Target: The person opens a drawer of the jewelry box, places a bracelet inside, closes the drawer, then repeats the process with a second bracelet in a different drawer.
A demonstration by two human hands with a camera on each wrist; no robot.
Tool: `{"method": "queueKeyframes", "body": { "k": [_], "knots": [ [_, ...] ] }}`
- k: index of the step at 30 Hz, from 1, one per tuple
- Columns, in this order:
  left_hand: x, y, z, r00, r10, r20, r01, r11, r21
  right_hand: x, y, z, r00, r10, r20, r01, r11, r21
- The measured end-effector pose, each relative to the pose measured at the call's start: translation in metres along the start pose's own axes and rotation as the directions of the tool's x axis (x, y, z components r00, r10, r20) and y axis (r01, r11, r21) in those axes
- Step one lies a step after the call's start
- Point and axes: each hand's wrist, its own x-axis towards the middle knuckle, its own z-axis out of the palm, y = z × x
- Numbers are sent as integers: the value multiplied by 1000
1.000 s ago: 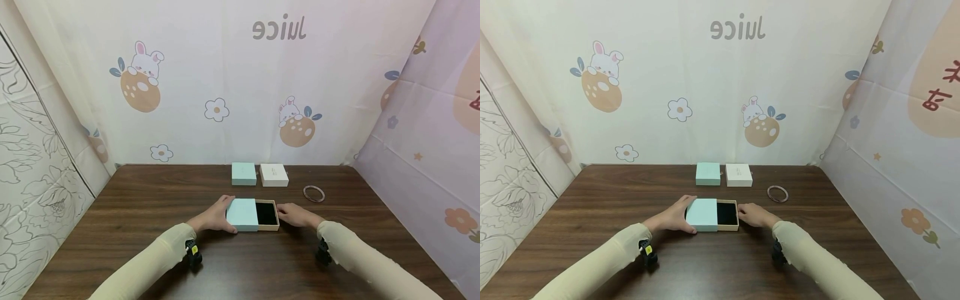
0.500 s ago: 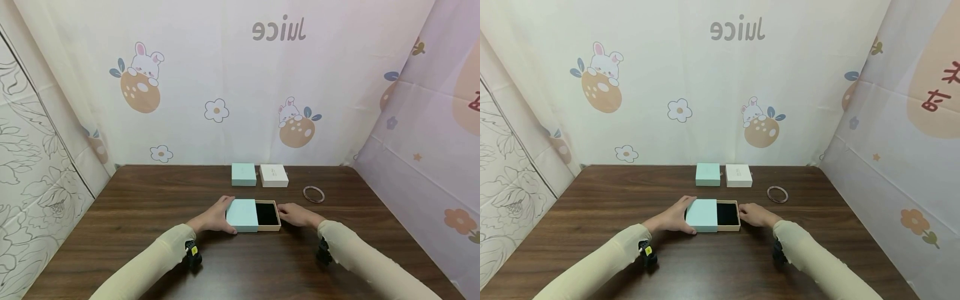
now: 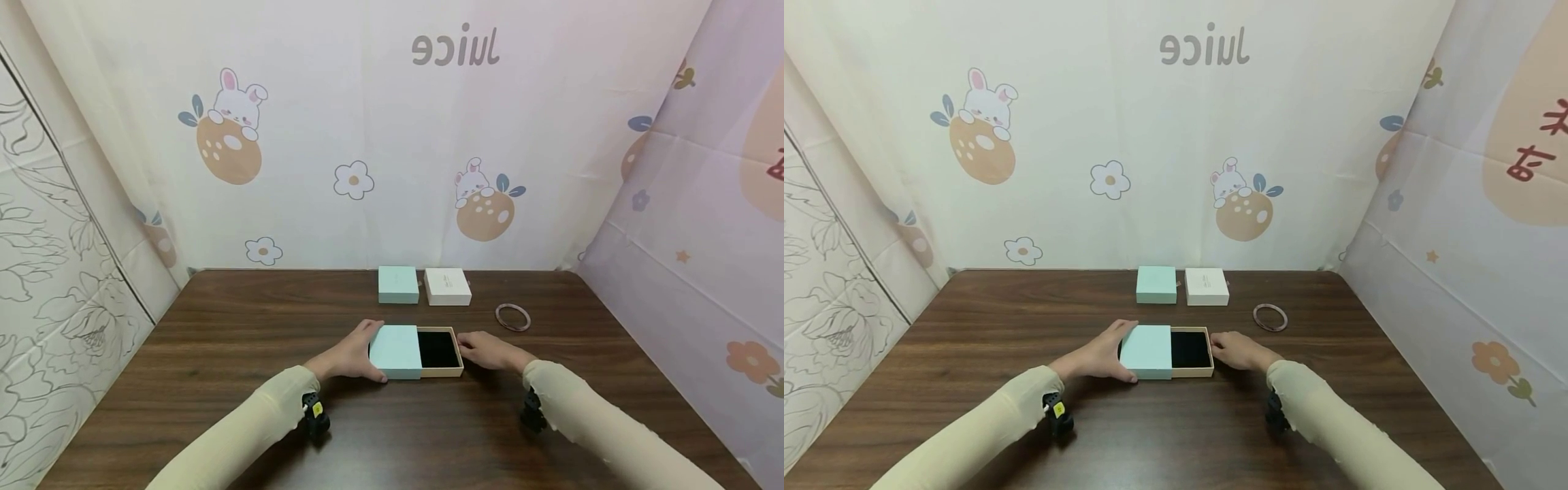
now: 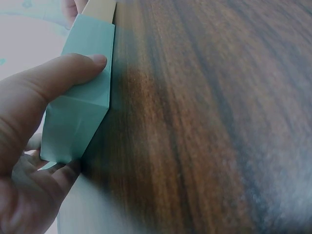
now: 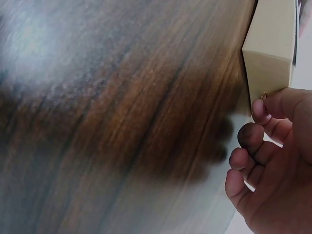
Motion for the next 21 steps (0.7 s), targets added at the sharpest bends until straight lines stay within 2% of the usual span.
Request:
{"method": "queueKeyframes", "body": {
  "k": [21],
  "knots": [
    [-1, 2, 0, 1000, -13, 6, 13, 1000, 4, -2, -1, 1, 1000, 11, -12, -11, 1000, 6]
  ]
}}
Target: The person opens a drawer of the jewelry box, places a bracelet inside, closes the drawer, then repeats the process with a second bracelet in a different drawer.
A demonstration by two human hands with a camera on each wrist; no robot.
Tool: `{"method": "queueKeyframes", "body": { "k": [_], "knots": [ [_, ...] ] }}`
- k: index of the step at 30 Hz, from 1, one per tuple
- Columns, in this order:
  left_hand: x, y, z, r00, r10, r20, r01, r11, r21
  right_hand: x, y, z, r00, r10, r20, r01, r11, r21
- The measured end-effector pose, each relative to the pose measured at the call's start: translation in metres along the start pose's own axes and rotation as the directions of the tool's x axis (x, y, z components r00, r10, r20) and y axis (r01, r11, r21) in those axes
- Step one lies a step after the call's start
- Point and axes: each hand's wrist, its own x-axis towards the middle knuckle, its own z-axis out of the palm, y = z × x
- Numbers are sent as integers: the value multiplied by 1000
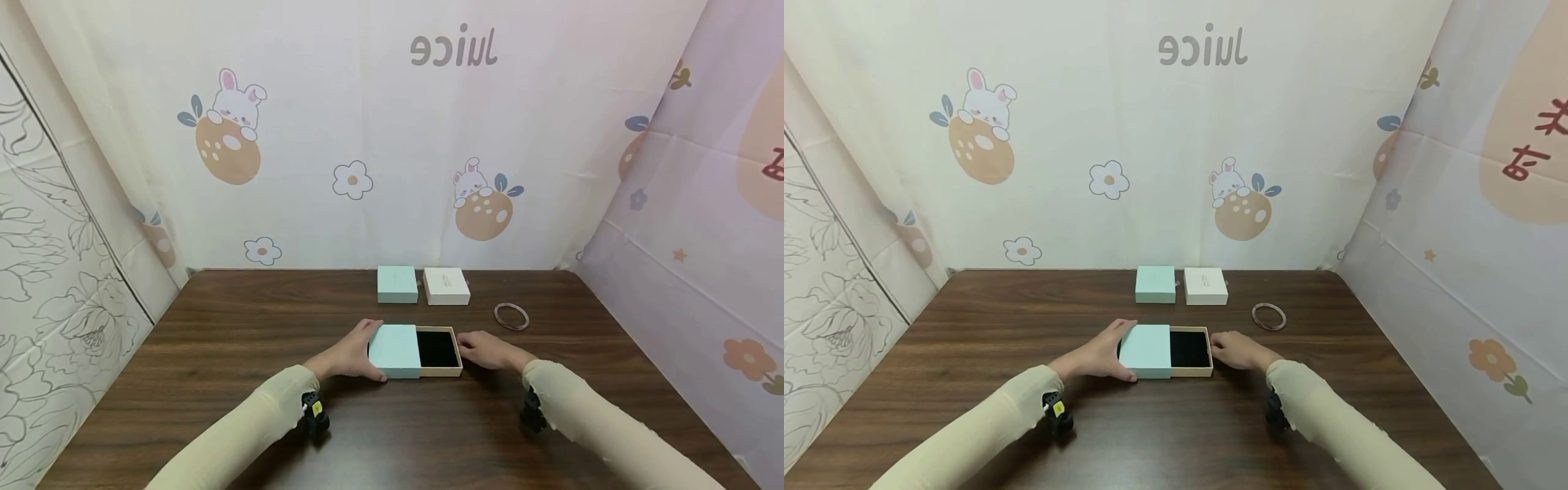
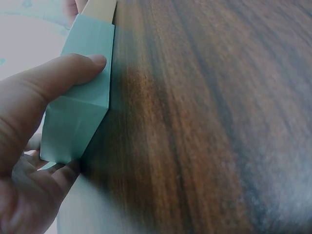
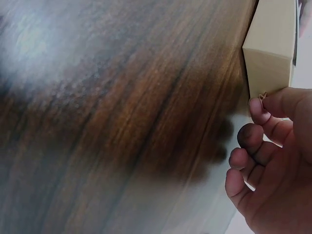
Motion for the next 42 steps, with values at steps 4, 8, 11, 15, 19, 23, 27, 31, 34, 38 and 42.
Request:
{"method": "queueKeyframes", "body": {
  "k": [4, 8, 11, 15, 19, 23, 27, 31, 34, 38, 42],
  "knots": [
    [0, -1, -1, 1000, 6, -2, -6, 1000, 7, 0, 5, 0, 1000, 22, -22, -22, 1000, -7],
    [1, -2, -2, 1000, 6, -6, -6, 1000, 8, -3, 13, -3, 997, 21, -71, -24, 999, -33],
    [1, -2, -3, 1000, 2, -6, -2, 1000, 6, -5, 20, -8, 993, 34, -111, -41, 998, -56],
    [0, -3, -3, 1000, 4, -9, -4, 1000, -2, -8, 31, -14, 987, 86, -137, -96, 993, -71],
    [0, -3, -2, 1000, -3, -11, 3, 1000, 1, -13, 42, -19, 978, 140, -153, -154, 985, -81],
    [-1, -4, -1, 1000, -1, -17, 1, 1000, 2, -17, 52, -24, 964, 179, -197, -200, 975, -93],
    [-3, -3, -1, 1000, 1, -18, -1, 1000, -1, -19, 60, -28, 946, 209, -247, -240, 966, -100],
    [-4, -1, -2, 1000, 6, -12, -6, 1000, 3, -20, 69, -33, 930, 238, -281, -284, 949, -136],
    [-3, -1, -2, 1000, 11, -9, -11, 1000, 5, -21, 75, -40, 913, 264, -310, -336, 919, -208],
    [-2, -2, -1, 1000, 14, -9, -14, 1000, 0, -24, 81, -47, 878, 319, -356, -429, 854, -295],
    [-1, -1, 1, 1000, 17, -9, -17, 1000, 3, -27, 87, -53, 843, 394, -366, -512, 795, -326]
  ]
}}
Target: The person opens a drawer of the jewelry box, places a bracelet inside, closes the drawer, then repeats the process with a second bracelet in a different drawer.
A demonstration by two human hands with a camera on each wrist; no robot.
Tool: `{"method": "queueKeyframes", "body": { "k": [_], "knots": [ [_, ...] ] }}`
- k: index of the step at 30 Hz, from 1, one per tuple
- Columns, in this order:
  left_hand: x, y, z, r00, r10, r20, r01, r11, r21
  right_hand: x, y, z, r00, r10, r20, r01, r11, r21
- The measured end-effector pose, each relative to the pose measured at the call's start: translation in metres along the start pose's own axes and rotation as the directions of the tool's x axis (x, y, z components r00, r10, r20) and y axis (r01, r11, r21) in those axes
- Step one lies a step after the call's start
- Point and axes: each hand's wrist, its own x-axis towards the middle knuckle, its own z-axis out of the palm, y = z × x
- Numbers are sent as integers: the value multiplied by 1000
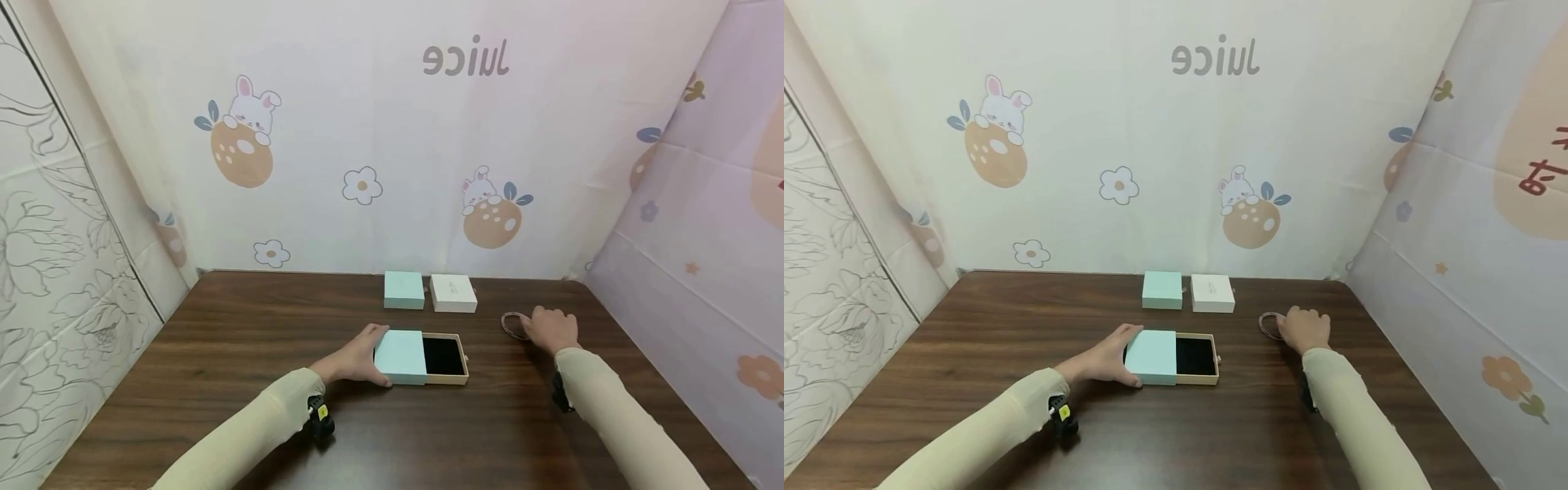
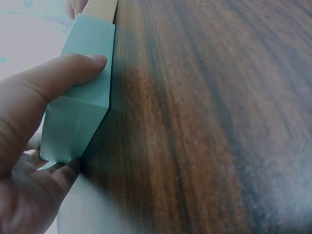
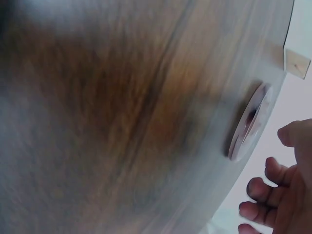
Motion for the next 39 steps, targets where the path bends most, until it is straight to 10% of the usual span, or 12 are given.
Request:
{"method": "queueKeyframes", "body": {
  "k": [17, 39],
  "knots": [
    [4, 3, 3, 1000, 1, 16, -1, 1000, 7, -2, 14, 5, 973, 134, 188, -130, 991, -30],
    [3, -2, 0, 1000, -25, 11, 25, 1000, 15, 10, -1, 13, 981, 68, 179, -56, 996, -72]
  ]
}}
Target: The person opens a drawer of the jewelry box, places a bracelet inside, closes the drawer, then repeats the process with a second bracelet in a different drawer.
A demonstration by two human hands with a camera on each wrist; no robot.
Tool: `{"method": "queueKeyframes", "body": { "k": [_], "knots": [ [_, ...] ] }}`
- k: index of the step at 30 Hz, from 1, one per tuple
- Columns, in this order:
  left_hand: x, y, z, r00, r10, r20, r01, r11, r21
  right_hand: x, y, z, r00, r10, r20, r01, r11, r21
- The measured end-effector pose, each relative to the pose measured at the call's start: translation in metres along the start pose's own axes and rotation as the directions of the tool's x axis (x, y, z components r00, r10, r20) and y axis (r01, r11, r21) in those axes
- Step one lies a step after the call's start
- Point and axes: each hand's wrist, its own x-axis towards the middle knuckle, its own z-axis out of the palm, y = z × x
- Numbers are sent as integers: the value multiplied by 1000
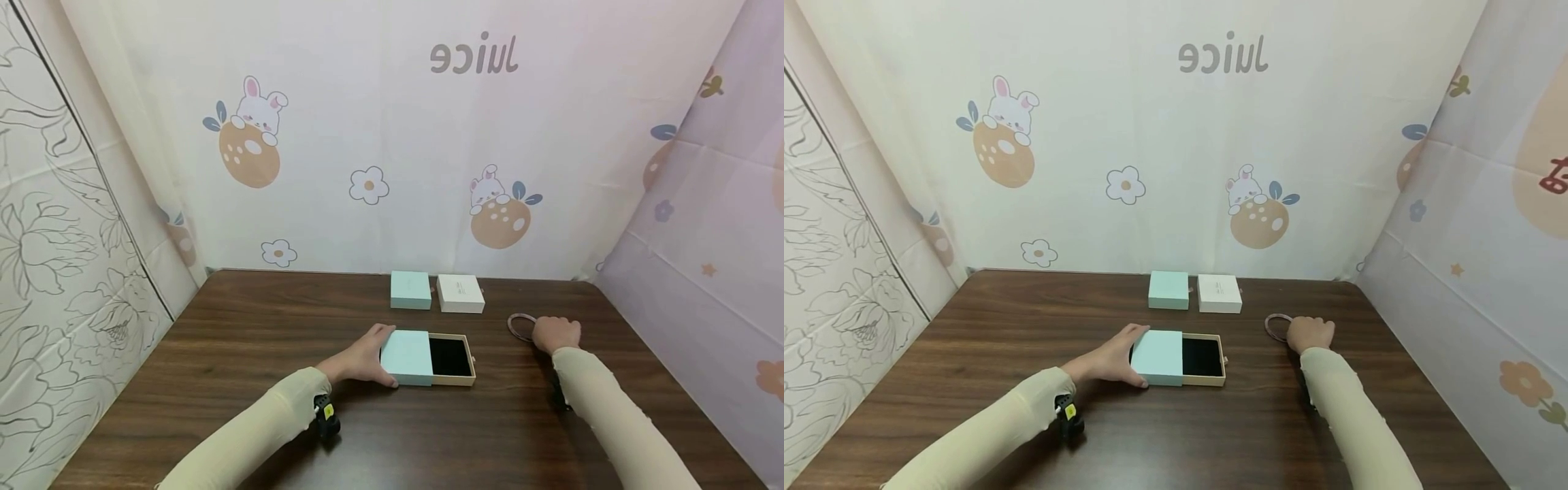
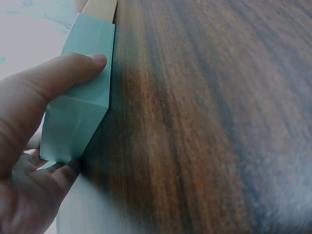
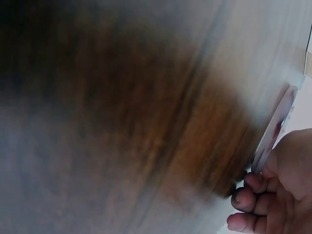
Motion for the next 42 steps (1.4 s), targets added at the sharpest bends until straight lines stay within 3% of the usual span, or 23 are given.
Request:
{"method": "queueKeyframes", "body": {
  "k": [16, 23, 35, 42],
  "knots": [
    [0, 1, 0, 1000, 5, 1, -5, 1000, 10, -9, -18, -4, 992, -109, -69, 108, 994, -21],
    [-1, 3, -1, 1000, 10, 4, -10, 1000, 7, -16, -34, -7, 977, -178, -114, 174, 984, -49],
    [-4, 6, -2, 1000, 10, -1, -10, 1000, -11, -33, -53, -20, 961, -231, -152, 217, 971, -103],
    [-3, 6, -1, 1000, 10, 2, -10, 1000, -17, -44, -64, -21, 936, -284, -207, 263, 957, -125]
  ]
}}
